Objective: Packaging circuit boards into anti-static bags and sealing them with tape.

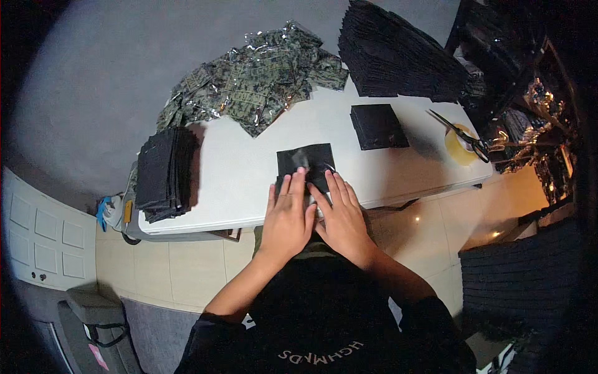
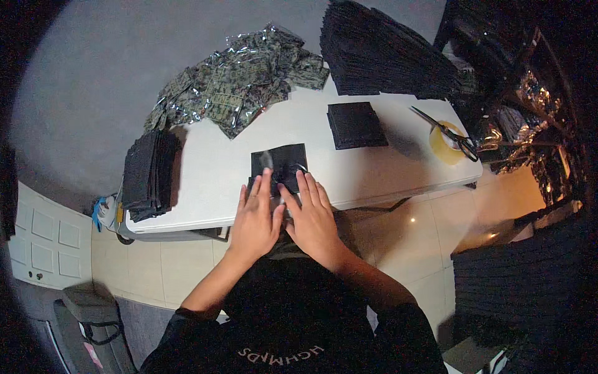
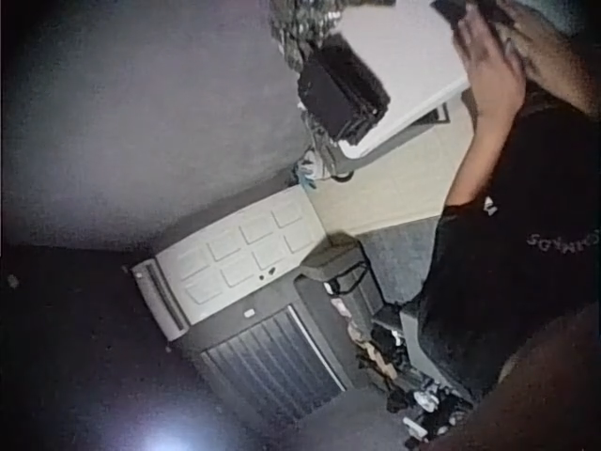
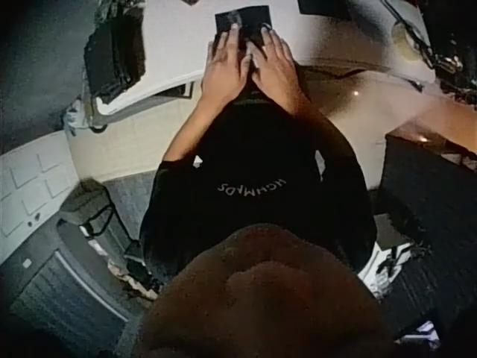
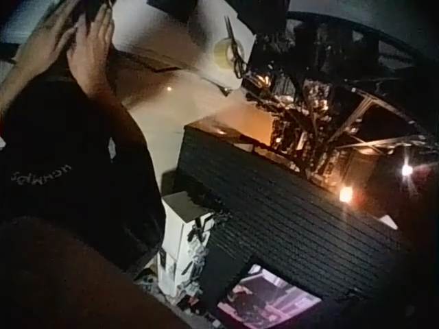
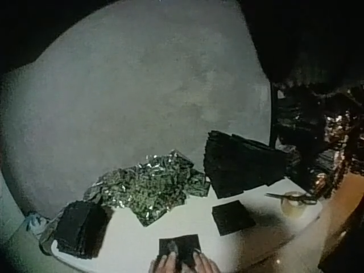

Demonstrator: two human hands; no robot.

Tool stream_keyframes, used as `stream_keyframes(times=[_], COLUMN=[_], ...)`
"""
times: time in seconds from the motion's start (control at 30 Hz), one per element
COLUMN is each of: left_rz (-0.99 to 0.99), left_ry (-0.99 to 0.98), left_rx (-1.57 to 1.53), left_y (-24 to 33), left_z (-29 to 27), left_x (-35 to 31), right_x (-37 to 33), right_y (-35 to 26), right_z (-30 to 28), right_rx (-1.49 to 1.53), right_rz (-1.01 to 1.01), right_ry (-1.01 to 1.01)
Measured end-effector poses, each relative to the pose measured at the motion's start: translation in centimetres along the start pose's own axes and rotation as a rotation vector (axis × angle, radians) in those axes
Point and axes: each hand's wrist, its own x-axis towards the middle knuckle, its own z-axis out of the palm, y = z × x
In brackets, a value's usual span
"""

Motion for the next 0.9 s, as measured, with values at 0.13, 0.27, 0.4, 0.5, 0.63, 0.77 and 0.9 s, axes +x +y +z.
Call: stream_keyframes(times=[0.13,0.27,0.4,0.5,0.63,0.77,0.9], left_rz=[-0.005,-0.097,-0.188,-0.298,-0.375,-0.478,-0.517], left_ry=[-0.021,0.026,0.071,0.205,0.131,-0.1,-0.255], left_rx=[0.089,-0.049,-0.269,-0.671,-0.984,-1.448,-1.716], left_y=[0.0,-1.6,-3.3,-3.7,-4.6,-4.2,-3.6], left_z=[0.6,0.0,-1.4,-2.3,-3.0,-2.9,-2.2], left_x=[0.2,-0.6,-1.0,-0.6,0.1,0.8,1.2], right_x=[-0.1,0.0,0.3,0.6,0.8,0.6,0.6], right_y=[0.2,0.3,0.3,0.6,0.6,0.5,0.6], right_z=[-0.1,-0.4,-0.9,-1.1,-1.2,-1.3,-1.2], right_rx=[0.009,0.046,0.023,-0.028,-0.038,-0.034,-0.052], right_rz=[0.0,-0.022,-0.019,-0.034,-0.053,-0.045,-0.048], right_ry=[0.0,0.021,0.042,0.019,0.018,-0.014,-0.023])
